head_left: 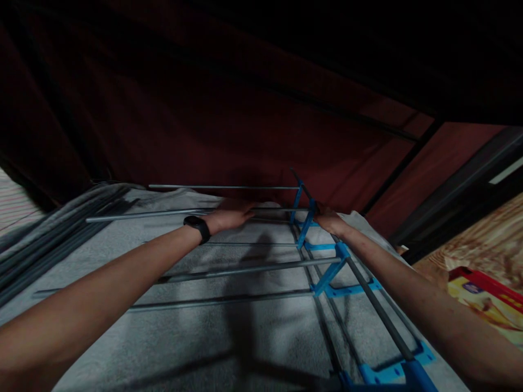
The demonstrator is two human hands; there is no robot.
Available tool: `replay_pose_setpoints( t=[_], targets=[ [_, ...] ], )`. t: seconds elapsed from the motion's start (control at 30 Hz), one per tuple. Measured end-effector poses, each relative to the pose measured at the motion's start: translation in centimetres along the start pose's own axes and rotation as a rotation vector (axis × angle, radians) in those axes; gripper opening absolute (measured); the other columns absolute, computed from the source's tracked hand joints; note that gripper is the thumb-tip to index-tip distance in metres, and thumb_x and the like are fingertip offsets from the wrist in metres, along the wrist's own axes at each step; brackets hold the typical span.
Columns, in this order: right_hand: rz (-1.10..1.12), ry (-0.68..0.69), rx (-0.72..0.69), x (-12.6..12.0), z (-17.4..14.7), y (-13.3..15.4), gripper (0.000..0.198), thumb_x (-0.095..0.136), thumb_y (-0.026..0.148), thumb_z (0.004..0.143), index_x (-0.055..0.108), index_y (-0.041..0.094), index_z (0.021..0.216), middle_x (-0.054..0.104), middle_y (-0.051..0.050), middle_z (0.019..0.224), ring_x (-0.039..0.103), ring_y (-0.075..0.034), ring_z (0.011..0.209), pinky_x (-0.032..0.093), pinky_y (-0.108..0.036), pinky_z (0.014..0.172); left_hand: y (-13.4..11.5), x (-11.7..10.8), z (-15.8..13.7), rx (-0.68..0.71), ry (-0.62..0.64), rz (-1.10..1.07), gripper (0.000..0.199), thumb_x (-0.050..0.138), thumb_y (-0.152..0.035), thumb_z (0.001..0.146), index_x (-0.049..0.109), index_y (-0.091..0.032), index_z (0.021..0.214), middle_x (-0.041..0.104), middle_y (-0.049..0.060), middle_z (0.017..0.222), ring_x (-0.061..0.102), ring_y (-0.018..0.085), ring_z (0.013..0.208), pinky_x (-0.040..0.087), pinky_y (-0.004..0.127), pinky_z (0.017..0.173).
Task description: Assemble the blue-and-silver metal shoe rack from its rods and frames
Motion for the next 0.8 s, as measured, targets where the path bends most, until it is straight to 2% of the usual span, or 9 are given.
replay_pose_setpoints(
  t=[0.17,0.27,0.37,0.47,0.53,0.6,0.63,0.7,0.8],
  targets=[
    [-0.020,0.009,0.036,-0.1,-0.1,0.3,0.033,0.059,0.017,0.077,0.068,0.020,0.108,0.073,-0.011,0.101,0.067,-0.027,0.092,0.045,-0.026,0.069,1.3,1.2,-0.8,-0.040,0.056,-0.109,0.055,0.037,-0.052,0.094,0.054,-0.023,0.138,0.059,0.009,0.139,0.058,0.028,0.122,0.044,0.035,0.099],
    [-0.037,0.015,0.036,-0.1,-0.2,0.4,0.032,0.057,0.016,0.079,0.068,0.021,0.109,0.073,-0.010,0.104,0.067,-0.025,0.092,0.045,-0.025,0.068,4.1,2.6,-2.2,-0.076,0.137,-0.176,0.055,0.041,-0.059,0.090,0.066,-0.021,0.122,0.068,0.010,0.125,0.064,0.027,0.110,0.049,0.033,0.091],
    [-0.096,0.042,0.049,0.2,-0.2,0.4,0.036,0.054,0.013,0.081,0.067,0.019,0.114,0.072,-0.012,0.109,0.067,-0.025,0.092,0.046,-0.025,0.069,6.9,1.2,-4.3,-0.170,0.079,-0.300,0.054,0.046,-0.063,0.085,0.070,-0.020,0.107,0.074,0.009,0.108,0.067,0.026,0.096,0.051,0.031,0.081],
    [-0.207,0.058,0.066,0.4,0.0,0.5,0.041,0.048,0.011,0.083,0.063,0.012,0.120,0.068,-0.018,0.117,0.067,-0.026,0.097,0.046,-0.026,0.072,7.7,-3.2,-6.0,-0.234,-0.111,-0.590,0.049,0.054,-0.064,0.082,0.069,-0.020,0.096,0.071,0.002,0.081,0.064,0.019,0.073,0.049,0.027,0.065],
    [-0.237,0.081,0.061,0.7,0.1,0.6,0.042,0.046,0.012,0.084,0.061,0.010,0.124,0.068,-0.019,0.118,0.067,-0.026,0.097,0.047,-0.026,0.073,8.6,-7.4,-7.1,-0.328,-0.354,-0.743,0.046,0.058,-0.064,0.080,0.062,-0.018,0.075,0.056,-0.002,0.058,0.052,0.013,0.055,0.041,0.023,0.052],
    [-0.233,0.090,0.062,0.8,0.1,0.5,0.042,0.046,0.014,0.085,0.060,0.009,0.125,0.068,-0.019,0.117,0.068,-0.025,0.097,0.047,-0.026,0.072,10.0,-11.5,-8.8,-0.416,-0.643,-0.838,0.046,0.058,-0.061,0.082,0.049,-0.018,0.065,0.044,-0.004,0.052,0.043,0.009,0.050,0.036,0.021,0.048],
    [-0.225,0.086,0.067,0.7,0.1,0.4,0.043,0.047,0.015,0.085,0.061,0.010,0.125,0.068,-0.018,0.117,0.068,-0.025,0.097,0.046,-0.025,0.071,10.9,-13.1,-9.7,-0.451,-0.762,-0.875,0.045,0.057,-0.058,0.084,0.046,-0.018,0.065,0.043,-0.005,0.052,0.042,0.008,0.051,0.037,0.020,0.049],
    [-0.206,0.064,0.082,0.6,0.1,0.1,0.043,0.049,0.015,0.083,0.062,0.012,0.124,0.068,-0.017,0.117,0.067,-0.025,0.098,0.047,-0.025,0.071,12.9,-15.0,-12.0,-0.529,-0.914,-0.941,0.041,0.053,-0.054,0.088,0.046,-0.018,0.071,0.046,-0.005,0.057,0.046,0.008,0.056,0.044,0.020,0.056],
    [-0.168,0.036,0.089,0.5,0.2,-0.2,0.043,0.051,0.016,0.081,0.063,0.013,0.122,0.068,-0.016,0.117,0.067,-0.026,0.099,0.047,-0.026,0.070,16.7,-14.3,-16.5,-0.719,-0.989,-1.028,0.033,0.048,-0.046,0.092,0.048,-0.016,0.079,0.052,-0.003,0.064,0.052,0.010,0.062,0.050,0.026,0.067]
  ],
)
Point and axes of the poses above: each hand's wrist, its own z-axis towards the middle knuckle, its own x-axis out of the palm, y = z × x, the point moved 9 cm from there along z, towards the middle knuckle
